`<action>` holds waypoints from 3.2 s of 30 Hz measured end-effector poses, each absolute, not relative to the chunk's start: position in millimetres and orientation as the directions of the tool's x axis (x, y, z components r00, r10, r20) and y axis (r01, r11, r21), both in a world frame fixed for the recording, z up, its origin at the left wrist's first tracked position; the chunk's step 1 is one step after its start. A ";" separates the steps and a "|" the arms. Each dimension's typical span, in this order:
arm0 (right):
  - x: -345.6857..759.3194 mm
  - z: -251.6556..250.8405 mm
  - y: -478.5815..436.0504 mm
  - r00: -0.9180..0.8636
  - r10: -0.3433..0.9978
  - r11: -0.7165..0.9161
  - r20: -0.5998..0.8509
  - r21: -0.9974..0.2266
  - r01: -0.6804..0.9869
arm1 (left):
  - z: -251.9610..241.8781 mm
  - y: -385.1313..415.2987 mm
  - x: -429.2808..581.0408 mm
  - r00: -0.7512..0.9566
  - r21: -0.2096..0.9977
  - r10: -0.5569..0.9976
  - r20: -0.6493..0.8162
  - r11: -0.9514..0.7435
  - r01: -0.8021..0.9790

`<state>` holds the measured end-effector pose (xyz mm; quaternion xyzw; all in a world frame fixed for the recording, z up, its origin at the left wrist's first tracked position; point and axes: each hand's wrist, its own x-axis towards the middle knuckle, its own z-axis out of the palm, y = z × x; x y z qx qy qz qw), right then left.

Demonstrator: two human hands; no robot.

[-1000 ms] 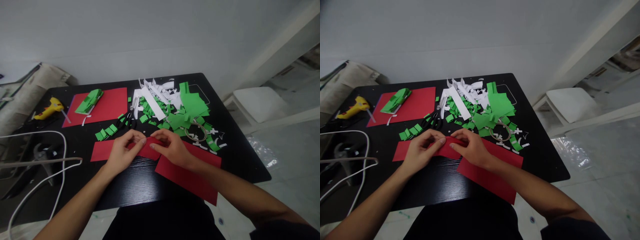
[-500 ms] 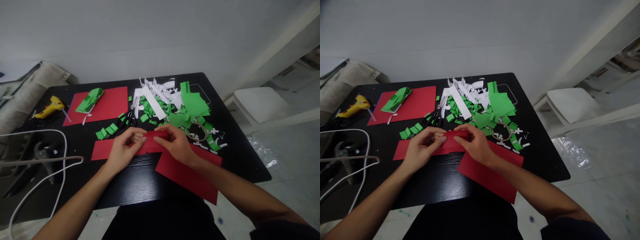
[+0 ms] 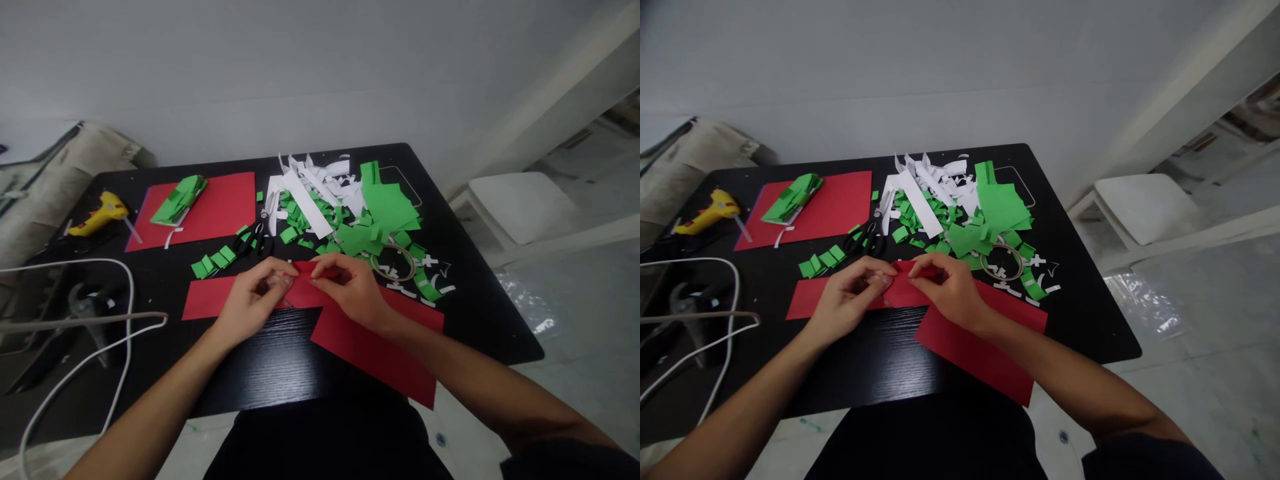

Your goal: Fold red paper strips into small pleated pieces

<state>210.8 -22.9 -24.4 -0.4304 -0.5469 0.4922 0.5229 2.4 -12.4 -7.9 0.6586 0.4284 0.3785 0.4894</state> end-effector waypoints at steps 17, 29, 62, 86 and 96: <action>211.7 -17.9 -22.0 -0.108 0.992 0.062 0.068 -0.996 -0.059 | -5.0 -13.4 3.5 0.270 0.897 0.925 0.267 -0.341 0.280; 212.2 -21.2 -27.1 0.005 0.961 0.273 0.276 -0.952 0.136 | -7.0 -12.6 -2.8 0.231 0.761 0.873 0.430 -0.488 0.428; 209.5 -15.9 -24.4 -0.326 0.945 0.004 -0.023 -0.996 0.084 | -3.7 -6.2 3.8 0.199 0.961 0.980 0.007 -0.061 0.268; 210.9 -26.1 -21.6 -0.176 0.984 0.006 0.019 -0.997 -0.078 | -7.2 -8.5 3.2 0.318 0.972 0.947 0.039 -0.110 0.209; 210.9 -26.4 -22.0 -0.125 0.992 0.020 0.027 -0.998 -0.063 | -13.7 -7.8 0.7 0.270 0.919 0.951 0.152 -0.236 0.316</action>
